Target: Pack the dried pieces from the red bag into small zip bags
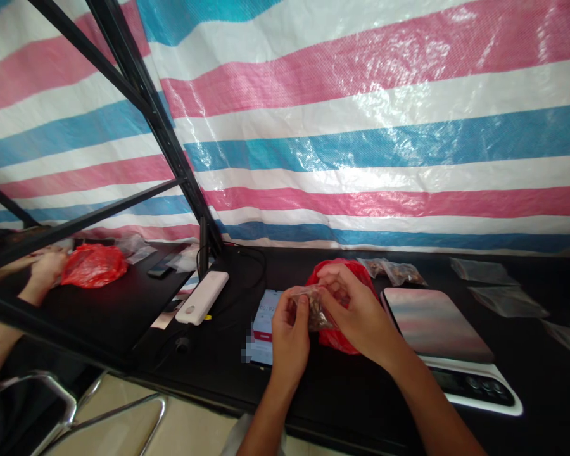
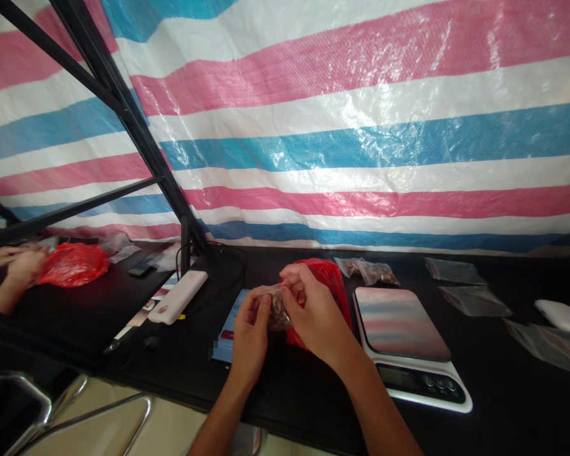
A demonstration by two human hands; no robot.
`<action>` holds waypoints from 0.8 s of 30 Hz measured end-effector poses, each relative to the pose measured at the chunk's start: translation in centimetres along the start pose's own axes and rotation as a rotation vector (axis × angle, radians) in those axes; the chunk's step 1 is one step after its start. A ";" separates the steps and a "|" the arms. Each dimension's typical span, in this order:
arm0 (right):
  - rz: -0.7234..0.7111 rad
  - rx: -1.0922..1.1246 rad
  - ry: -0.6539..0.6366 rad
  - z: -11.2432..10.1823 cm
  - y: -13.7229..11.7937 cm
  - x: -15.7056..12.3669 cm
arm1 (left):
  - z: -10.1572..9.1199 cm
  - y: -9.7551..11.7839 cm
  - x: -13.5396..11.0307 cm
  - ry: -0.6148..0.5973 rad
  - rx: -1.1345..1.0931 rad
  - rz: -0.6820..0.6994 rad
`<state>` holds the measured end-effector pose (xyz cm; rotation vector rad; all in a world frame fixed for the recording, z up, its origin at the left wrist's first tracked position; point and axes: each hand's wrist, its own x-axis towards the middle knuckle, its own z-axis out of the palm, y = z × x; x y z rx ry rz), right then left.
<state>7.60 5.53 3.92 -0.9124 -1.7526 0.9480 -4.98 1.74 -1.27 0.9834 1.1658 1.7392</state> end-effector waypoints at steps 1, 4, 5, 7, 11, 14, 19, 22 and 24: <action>-0.002 -0.001 0.001 -0.1 -0.1 0.0 | -0.1 0.0 0.0 0.024 0.030 0.036; -0.030 0.041 0.002 -0.3 -0.3 0.0 | -0.5 0.0 -0.3 0.071 0.174 0.223; -0.039 0.076 -0.004 -0.3 -0.5 0.0 | -0.6 0.0 -0.4 0.071 0.224 0.297; -0.041 0.142 -0.024 -0.3 -0.7 0.0 | -0.9 0.0 -0.6 0.040 0.303 0.404; -0.008 0.173 -0.007 -0.1 -1.0 -0.1 | -1.0 -0.3 -0.7 -0.013 0.339 0.456; -0.038 0.148 0.024 0.0 -1.2 -0.2 | -1.0 -0.4 -0.7 0.004 0.348 0.458; -0.112 0.018 0.009 -0.1 -1.3 -0.1 | -0.8 0.1 -0.7 0.049 0.359 0.434; -0.127 -0.080 -0.019 0.0 -1.0 -0.1 | -0.5 0.4 -0.7 0.055 0.296 0.377; -0.130 -0.138 -0.041 0.1 -0.6 -0.2 | -0.3 0.5 -0.7 0.056 0.248 0.323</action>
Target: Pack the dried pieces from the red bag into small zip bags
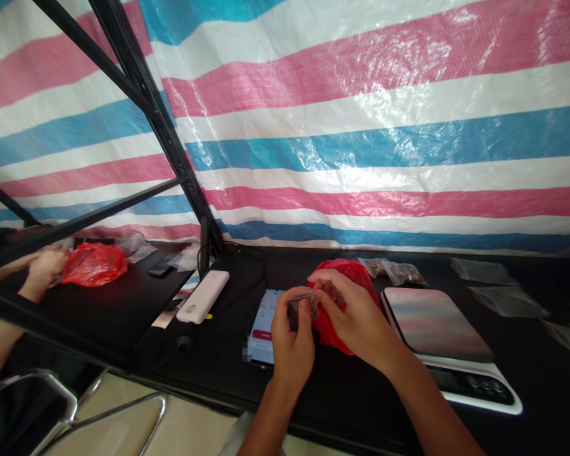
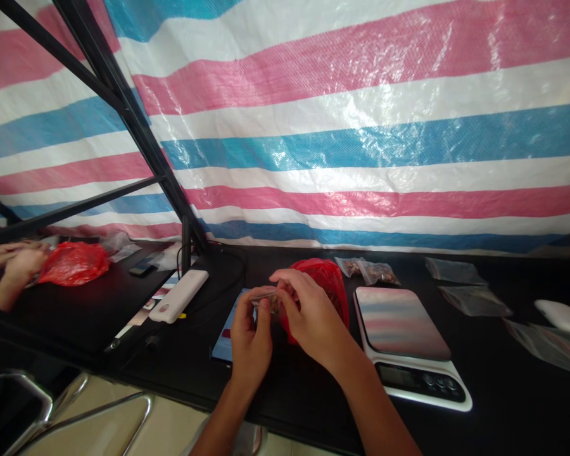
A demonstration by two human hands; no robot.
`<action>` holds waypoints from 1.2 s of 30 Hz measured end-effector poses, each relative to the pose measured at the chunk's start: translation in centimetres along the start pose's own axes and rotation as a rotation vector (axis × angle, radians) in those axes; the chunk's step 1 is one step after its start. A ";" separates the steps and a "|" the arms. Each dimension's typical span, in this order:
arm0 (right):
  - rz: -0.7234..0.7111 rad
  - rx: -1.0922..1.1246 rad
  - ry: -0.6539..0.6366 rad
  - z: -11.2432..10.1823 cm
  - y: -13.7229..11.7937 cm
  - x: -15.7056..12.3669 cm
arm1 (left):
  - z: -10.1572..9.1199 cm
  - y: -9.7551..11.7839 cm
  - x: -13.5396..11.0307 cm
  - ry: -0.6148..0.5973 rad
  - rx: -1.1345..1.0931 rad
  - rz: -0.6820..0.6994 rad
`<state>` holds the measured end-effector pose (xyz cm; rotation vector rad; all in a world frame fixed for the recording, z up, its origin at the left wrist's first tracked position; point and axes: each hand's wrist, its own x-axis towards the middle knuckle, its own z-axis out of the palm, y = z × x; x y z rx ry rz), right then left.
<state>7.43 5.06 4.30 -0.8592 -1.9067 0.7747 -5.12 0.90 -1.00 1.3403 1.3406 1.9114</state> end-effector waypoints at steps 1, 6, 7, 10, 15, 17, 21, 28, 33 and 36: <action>-0.004 -0.020 -0.015 0.1 0.2 -0.1 | 0.1 0.0 0.0 0.002 -0.023 -0.028; 0.009 -0.072 -0.109 0.5 0.5 -0.4 | 0.3 0.0 0.2 -0.019 -0.130 -0.147; 0.017 -0.078 -0.120 0.5 0.6 -0.4 | 0.4 0.0 0.3 -0.026 -0.145 -0.162; 0.038 -0.060 -0.127 0.4 0.7 -0.4 | 0.3 -0.1 0.4 -0.030 -0.168 -0.189; 0.059 -0.008 -0.117 0.2 0.5 -0.2 | 0.2 -0.1 0.4 -0.035 -0.168 -0.195; 0.070 0.009 -0.124 0.2 0.3 -0.1 | 0.2 0.0 0.4 -0.045 -0.161 -0.194; 0.099 0.031 -0.130 0.3 0.3 0.0 | 0.1 0.1 0.4 -0.076 -0.107 -0.137; 0.139 0.041 -0.071 0.1 0.8 0.1 | 0.0 -0.5 0.3 -0.090 -0.080 -0.179; 0.173 0.024 -0.089 0.0 0.6 0.2 | 0.1 -0.6 0.4 -0.053 -0.169 -0.251; 0.131 0.049 -0.075 0.2 0.5 0.2 | 0.1 -0.4 0.4 -0.072 -0.180 -0.238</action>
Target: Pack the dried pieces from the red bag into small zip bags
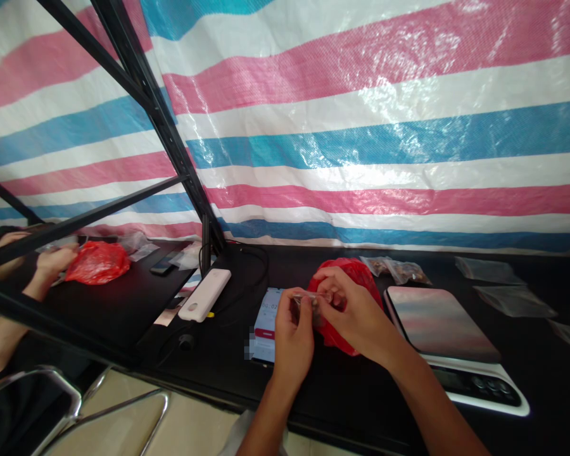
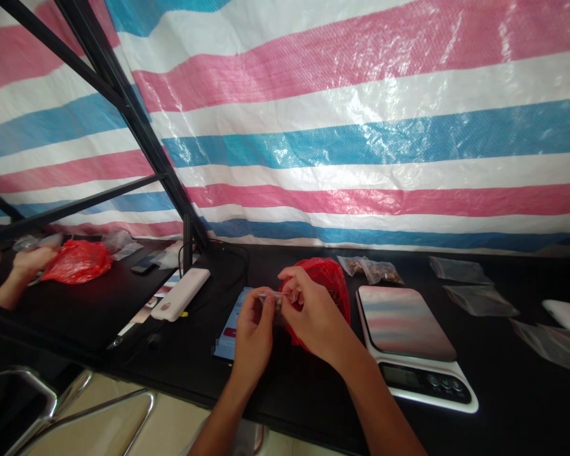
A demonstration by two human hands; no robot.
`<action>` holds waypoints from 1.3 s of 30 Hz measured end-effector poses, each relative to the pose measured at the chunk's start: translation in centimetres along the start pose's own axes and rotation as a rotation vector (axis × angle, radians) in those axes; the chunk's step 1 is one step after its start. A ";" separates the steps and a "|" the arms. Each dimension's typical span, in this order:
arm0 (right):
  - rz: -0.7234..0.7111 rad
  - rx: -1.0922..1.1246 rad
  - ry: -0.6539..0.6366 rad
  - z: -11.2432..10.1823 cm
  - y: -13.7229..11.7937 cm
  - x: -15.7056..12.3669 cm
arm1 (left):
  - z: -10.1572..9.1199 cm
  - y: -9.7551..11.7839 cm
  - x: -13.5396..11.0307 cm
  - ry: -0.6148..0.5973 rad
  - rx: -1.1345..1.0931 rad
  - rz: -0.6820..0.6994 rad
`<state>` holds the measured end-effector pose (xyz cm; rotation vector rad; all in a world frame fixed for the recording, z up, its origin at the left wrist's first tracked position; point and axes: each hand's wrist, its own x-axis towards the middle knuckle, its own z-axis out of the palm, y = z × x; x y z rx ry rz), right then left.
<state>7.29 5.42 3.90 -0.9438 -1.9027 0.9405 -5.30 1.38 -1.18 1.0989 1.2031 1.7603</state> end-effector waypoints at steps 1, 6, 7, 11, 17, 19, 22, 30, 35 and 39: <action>-0.017 0.007 0.006 0.1 0.0 0.0 | 0.0 0.1 0.0 -0.011 0.004 0.008; -0.032 -0.003 0.002 0.0 -0.2 0.0 | 0.2 0.4 -0.2 -0.046 0.035 0.035; -0.024 -0.003 -0.004 0.0 -0.2 0.0 | 0.2 0.4 -0.3 -0.049 0.038 0.034; 0.021 0.028 -0.031 0.0 -0.1 0.0 | 0.3 0.3 -0.3 -0.047 0.063 0.032; -0.010 0.041 0.000 0.1 0.1 -0.1 | 0.2 0.3 -0.3 0.010 0.022 0.011; -0.009 0.042 -0.008 0.1 0.0 -0.1 | 0.1 0.3 -0.2 0.026 0.016 0.029; 0.001 0.070 -0.041 0.2 -0.2 -0.1 | -0.2 0.3 0.0 0.022 -0.013 0.072; -0.034 0.163 -0.053 1.2 -0.8 -0.4 | -0.9 1.1 -0.2 0.045 0.090 0.265; 0.016 0.473 0.012 -1.3 -2.0 -0.4 | -1.4 1.2 -1.1 -0.013 0.113 0.370; 0.073 0.428 0.297 -8.3 -1.8 -1.4 | -1.6 0.9 -1.8 -0.126 0.280 0.473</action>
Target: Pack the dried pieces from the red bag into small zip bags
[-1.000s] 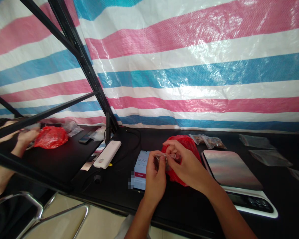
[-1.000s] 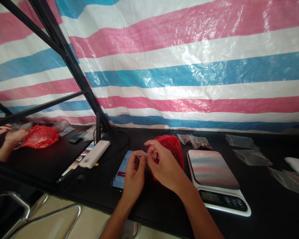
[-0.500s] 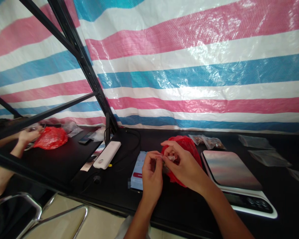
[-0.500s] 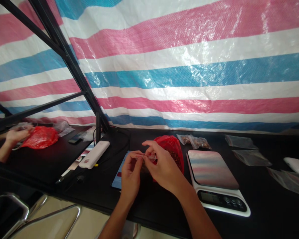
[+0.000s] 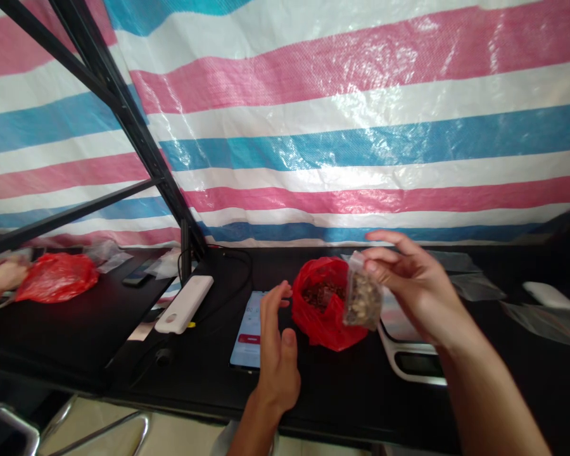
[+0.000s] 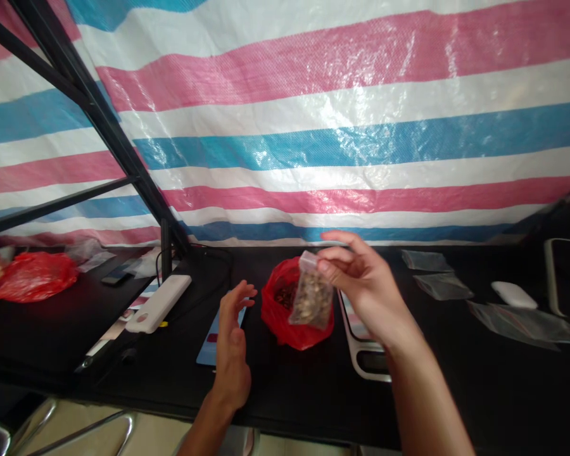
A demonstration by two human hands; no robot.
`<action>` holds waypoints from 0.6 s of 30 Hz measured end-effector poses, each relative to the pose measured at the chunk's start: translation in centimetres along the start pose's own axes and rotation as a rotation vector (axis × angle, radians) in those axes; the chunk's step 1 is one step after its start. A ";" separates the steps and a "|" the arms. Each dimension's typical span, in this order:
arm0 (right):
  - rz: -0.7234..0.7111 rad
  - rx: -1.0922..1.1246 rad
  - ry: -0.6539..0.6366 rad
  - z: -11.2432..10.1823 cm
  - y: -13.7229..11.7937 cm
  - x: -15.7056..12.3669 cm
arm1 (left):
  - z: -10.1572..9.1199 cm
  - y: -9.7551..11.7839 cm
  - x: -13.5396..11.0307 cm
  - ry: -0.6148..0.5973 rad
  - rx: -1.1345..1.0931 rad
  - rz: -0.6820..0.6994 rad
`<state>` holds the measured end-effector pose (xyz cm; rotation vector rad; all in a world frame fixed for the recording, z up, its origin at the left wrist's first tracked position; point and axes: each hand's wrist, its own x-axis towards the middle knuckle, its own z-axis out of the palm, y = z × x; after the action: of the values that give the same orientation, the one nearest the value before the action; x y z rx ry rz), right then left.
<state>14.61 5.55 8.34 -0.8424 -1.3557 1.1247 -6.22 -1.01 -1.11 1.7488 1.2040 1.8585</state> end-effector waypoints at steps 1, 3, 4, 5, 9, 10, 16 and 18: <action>0.024 -0.071 0.041 -2.0 -0.2 0.1 | 0.0 0.1 -0.1 -0.053 0.054 0.028; 0.130 -0.241 0.052 -5.8 0.4 0.1 | 0.1 0.3 -0.2 -0.133 0.125 0.072; 0.187 -0.333 0.050 -7.4 1.1 0.0 | 0.2 0.4 -0.2 -0.149 0.140 0.084; 0.229 -0.417 0.058 -8.7 2.0 0.0 | 0.4 0.6 -0.2 -0.154 0.147 0.091; 0.195 -0.711 0.144 -11.0 5.5 0.3 | 0.9 1.0 0.1 -0.123 0.166 0.128; 0.149 -0.779 0.178 -11.0 5.9 0.5 | 1.0 1.1 0.2 -0.114 0.170 0.140; -0.044 -0.784 0.514 -10.1 4.3 0.8 | 1.2 1.1 0.4 -0.081 0.189 0.153; -0.062 -0.705 0.605 -10.1 3.5 0.5 | 1.2 1.1 0.3 -0.083 0.183 0.143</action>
<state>24.10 8.53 4.29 -1.4883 -1.2335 0.2596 -4.79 -0.98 -0.18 2.0377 1.2835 1.7805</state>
